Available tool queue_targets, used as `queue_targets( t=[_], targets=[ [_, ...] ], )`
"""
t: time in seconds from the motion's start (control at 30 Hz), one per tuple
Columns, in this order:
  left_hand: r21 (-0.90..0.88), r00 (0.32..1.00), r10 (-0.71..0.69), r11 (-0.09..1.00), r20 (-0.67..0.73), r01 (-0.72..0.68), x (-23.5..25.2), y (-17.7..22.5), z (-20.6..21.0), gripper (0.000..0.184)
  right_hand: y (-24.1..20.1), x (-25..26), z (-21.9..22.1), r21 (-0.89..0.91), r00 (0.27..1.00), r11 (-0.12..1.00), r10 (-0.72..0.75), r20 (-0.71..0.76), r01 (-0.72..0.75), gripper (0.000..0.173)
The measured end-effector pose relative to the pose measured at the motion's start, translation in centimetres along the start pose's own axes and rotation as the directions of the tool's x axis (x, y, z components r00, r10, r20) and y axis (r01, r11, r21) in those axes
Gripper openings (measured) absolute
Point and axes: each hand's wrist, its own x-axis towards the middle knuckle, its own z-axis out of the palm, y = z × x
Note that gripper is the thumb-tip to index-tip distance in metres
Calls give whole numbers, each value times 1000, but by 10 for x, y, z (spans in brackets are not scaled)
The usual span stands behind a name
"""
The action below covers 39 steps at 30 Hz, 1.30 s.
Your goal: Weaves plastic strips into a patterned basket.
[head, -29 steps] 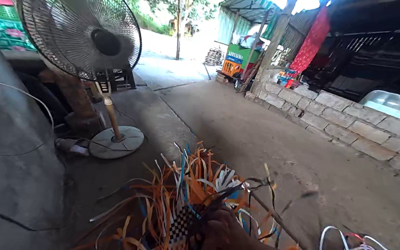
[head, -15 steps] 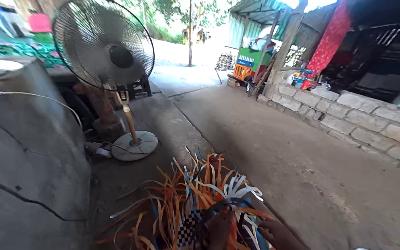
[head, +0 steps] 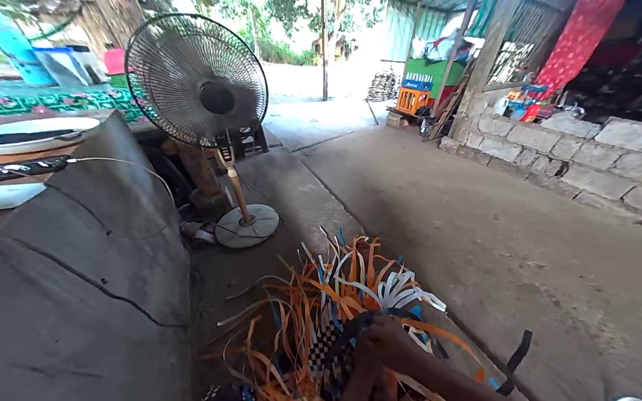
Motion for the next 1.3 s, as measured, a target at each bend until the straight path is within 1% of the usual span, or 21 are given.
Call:
queue_targets(
  t=[0.03, 0.07, 0.17, 0.2, 0.27, 0.3, 0.4, 0.47, 0.53, 0.6, 0.67, 0.7, 0.77, 0.83, 0.9, 0.93, 1.0, 1.03, 1.13, 1.23, 1.3],
  targets=[
    [99, 1000, 7, 995, -31, -4, 17, -8, 12, 37, 5, 5, -7, -33, 991, 992, 127, 52, -125, 31],
    [156, 1000, -30, 987, 8, 29, 28, -10, 16, 41, 13, 9, -10, -67, 973, 974, 221, 67, -217, 37],
    [56, 988, -147, 988, 55, 144, 42, -6, 11, 47, 38, 15, -19, -109, 916, 912, 400, 26, -395, 49],
    [37, 987, -157, 987, 37, 156, 44, -8, 11, 49, 38, 15, -25, -117, 892, 887, 451, 15, -447, 53],
    [22, 991, -131, 991, -12, 131, 43, -14, 13, 51, 32, 7, -39, -130, 832, 832, 550, 65, -540, 55],
    [2, 994, -108, 994, -31, 108, 42, -17, 14, 48, 34, 3, -44, -116, 820, 823, 566, 83, -556, 54],
    [-18, 994, -103, 994, 38, 104, 43, -15, 14, 49, 66, -7, -36, -29, 835, 838, 545, 83, -544, 46],
    [-24, 995, -81, 996, 60, 82, 47, -16, 17, 51, 77, -12, -35, -56, 825, 829, 560, 82, -557, 41],
    [-23, 995, -73, 997, 66, 75, 50, -17, 19, 51, 77, -13, -39, -132, 796, 800, 598, 100, -585, 43],
    [15, 989, -121, 993, 86, 120, 49, -12, 15, 47, 77, -9, -43, -112, 741, 755, 656, 147, -646, 51],
    [72, 979, -173, 984, 107, 166, 47, -7, 12, 49, 78, -2, -44, 33, 670, 678, 715, 200, -734, 58],
    [81, 978, -177, 982, 110, 169, 46, -5, 11, 50, 78, 4, -45, 128, 624, 614, 740, 252, -779, 57],
    [95, 978, -174, 982, 112, 164, 45, -4, 10, 50, 81, 17, -44, 279, 541, 465, 757, 366, -840, 53],
    [121, 979, -175, 979, 104, 162, 44, 0, 8, 49, 93, 27, -40, 338, 507, 388, 744, 434, -858, 46],
    [106, 980, -165, 983, 113, 153, 43, 2, 5, 48, 99, 32, -35, 342, 543, 428, 728, 418, -837, 42],
    [104, 979, -162, 983, 121, 150, 42, 2, 5, 49, 97, 32, -34, 340, 596, 492, 706, 383, -802, 39],
    [89, 979, -168, 983, 117, 158, 38, 4, 4, 47, 95, 27, -34, 344, 762, 681, 583, 282, -647, 36],
    [69, 977, -180, 983, 114, 173, 37, 6, 3, 48, 94, 25, -34, 346, 824, 748, 520, 226, -566, 36],
    [-39, 988, -126, 991, 93, 130, 38, -3, 6, 47, 85, 16, -35, 383, 867, 784, 485, 113, -488, 33],
    [-112, 996, -68, 991, 63, 74, 38, -8, 10, 49, 73, 5, -38, 437, 931, 831, 360, 53, -346, 28],
    [-154, 998, -35, 987, 59, 44, 36, -9, 10, 46, 79, 3, -31, 463, 962, 848, 268, 47, -259, 24]
  ],
)
